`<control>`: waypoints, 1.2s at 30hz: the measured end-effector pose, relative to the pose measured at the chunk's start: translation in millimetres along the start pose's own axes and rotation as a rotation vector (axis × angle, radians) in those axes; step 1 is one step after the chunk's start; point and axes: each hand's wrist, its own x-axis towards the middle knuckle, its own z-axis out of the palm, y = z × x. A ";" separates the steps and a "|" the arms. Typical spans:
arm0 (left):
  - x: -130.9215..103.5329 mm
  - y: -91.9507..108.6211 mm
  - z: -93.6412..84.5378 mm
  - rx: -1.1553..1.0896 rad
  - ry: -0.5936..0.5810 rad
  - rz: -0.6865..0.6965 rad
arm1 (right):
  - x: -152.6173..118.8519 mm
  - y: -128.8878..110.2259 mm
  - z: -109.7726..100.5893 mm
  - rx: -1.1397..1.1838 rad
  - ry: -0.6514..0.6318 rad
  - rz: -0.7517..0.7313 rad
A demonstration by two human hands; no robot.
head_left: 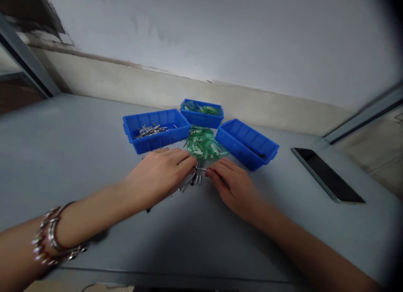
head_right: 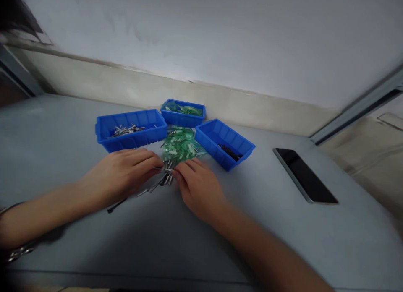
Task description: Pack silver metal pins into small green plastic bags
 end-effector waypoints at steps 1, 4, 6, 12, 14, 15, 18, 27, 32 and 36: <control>0.0 -0.1 0.5 -0.001 0.028 0.006 | 0.0 0.0 -0.1 0.005 -0.003 0.002; 0.6 0.4 0.1 -0.013 0.054 0.020 | 0.1 -0.4 -0.4 0.035 -0.031 0.015; 0.9 1.3 -0.8 -0.020 0.044 0.025 | 0.2 -1.0 -0.6 0.069 -0.052 0.021; 0.3 3.1 -0.3 -0.023 0.039 0.088 | -0.2 -1.8 -0.6 0.121 -0.121 0.012; -0.2 2.5 0.4 -0.023 0.055 0.099 | -0.6 -1.3 0.0 0.119 -0.131 0.002; -0.3 2.1 0.8 -0.025 0.055 0.103 | -0.8 -1.0 0.4 0.115 -0.132 -0.002; -0.4 1.5 2.1 -0.026 0.051 0.101 | -0.9 -0.4 1.7 0.109 -0.118 -0.010; -0.6 1.3 -0.6 -0.034 -0.010 0.022 | 0.1 -1.8 -2.0 0.067 -0.044 0.002; -1.7 1.0 -3.8 -0.024 -0.032 -0.018 | 0.0 -1.1 -2.7 0.056 0.077 0.036; -2.5 1.1 -2.5 -0.018 0.019 0.004 | 0.1 -1.1 -2.3 0.067 0.099 0.020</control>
